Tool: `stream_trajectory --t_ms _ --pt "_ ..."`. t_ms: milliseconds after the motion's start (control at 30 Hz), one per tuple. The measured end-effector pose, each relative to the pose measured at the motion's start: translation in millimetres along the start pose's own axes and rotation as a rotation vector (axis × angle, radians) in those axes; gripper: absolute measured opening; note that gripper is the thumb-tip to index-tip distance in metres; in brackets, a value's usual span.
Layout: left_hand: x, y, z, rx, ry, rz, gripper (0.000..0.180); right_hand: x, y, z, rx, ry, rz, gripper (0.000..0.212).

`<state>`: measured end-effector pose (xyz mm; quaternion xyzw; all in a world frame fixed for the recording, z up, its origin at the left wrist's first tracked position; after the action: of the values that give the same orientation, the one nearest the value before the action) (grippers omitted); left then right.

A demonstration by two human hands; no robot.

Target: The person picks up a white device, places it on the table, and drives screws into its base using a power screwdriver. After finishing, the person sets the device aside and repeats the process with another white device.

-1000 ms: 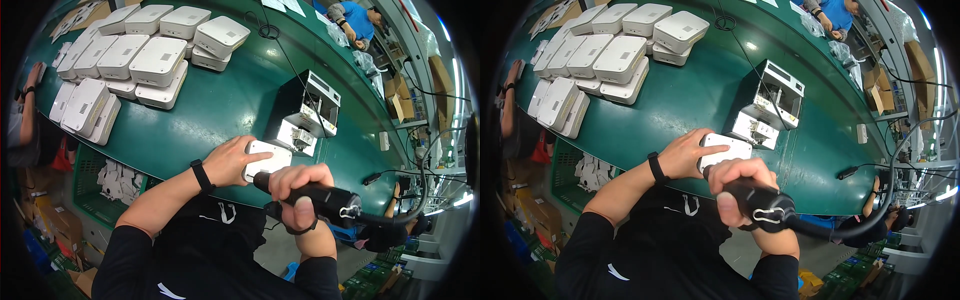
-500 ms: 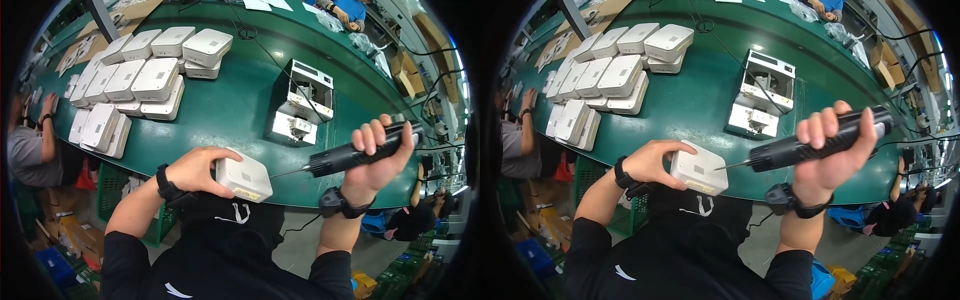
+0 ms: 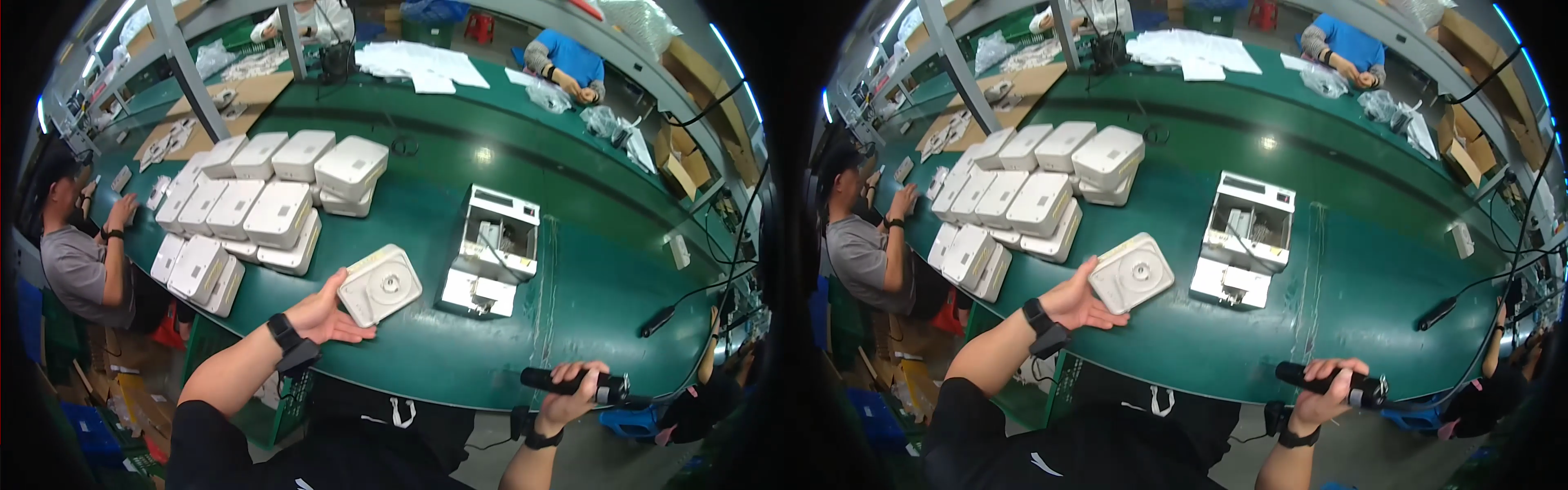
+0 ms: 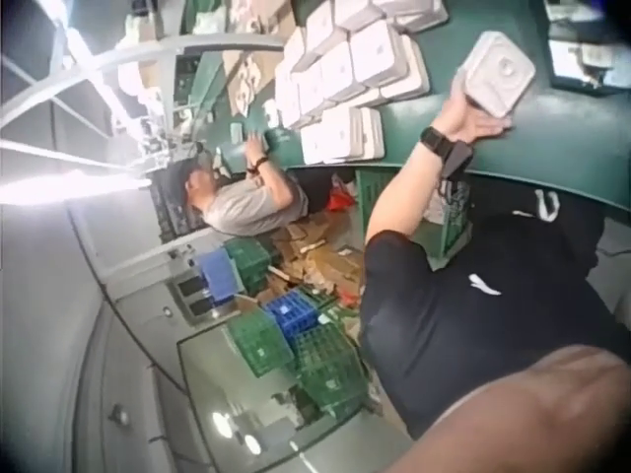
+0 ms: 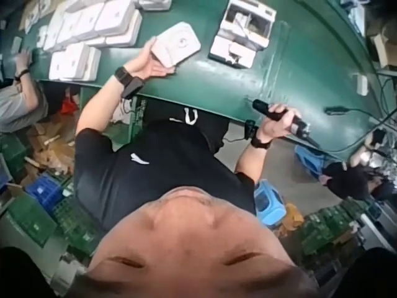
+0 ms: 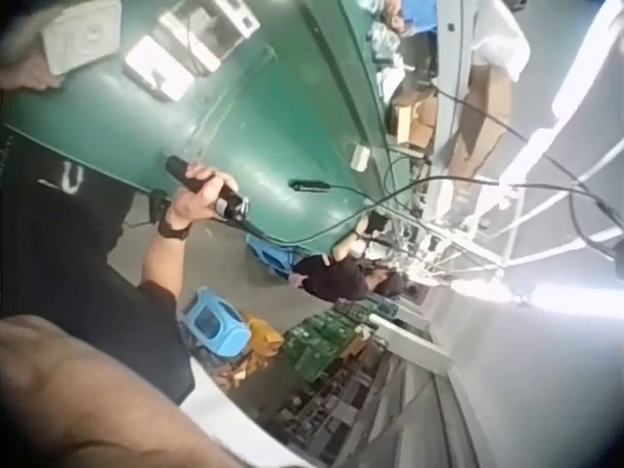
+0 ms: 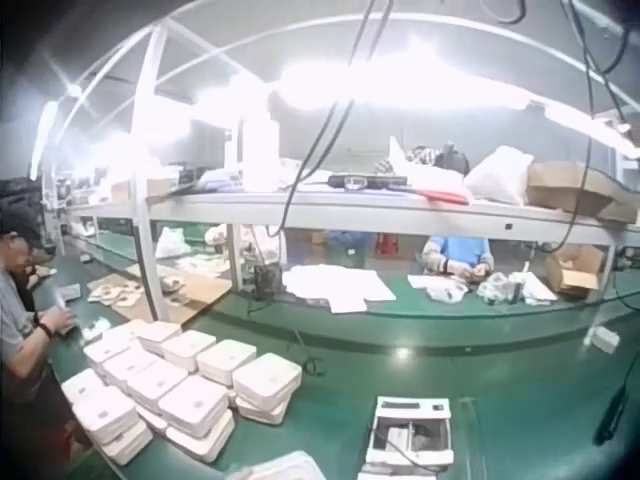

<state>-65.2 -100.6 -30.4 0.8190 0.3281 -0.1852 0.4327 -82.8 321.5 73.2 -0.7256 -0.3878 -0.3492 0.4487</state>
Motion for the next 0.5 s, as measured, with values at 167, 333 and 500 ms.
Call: stream_trajectory --t_ms 167,333,500 --pt "-58 -86 -2 0.043 0.131 -0.134 0.079 5 9 -8 -0.01 0.026 0.036 0.017" --pt "-109 -119 -24 -0.22 -0.145 -0.613 0.068 -4 2 -18 0.092 0.088 -0.007 0.016" --pt "-90 -19 -47 -0.312 -0.736 -0.827 0.051 -4 8 -9 0.093 -0.023 -0.02 0.02"
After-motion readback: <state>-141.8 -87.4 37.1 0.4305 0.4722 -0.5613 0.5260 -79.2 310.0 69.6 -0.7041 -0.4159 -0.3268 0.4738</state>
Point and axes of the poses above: each hand's wrist, its own y-axis away from the middle knuckle, its own z-axis out of the back of the hand, x = y × z, the point moved 9 cm from there along -y, towards the middle knuckle, and after that the axes turned 7 degrees about x, right-handed, at the moved point
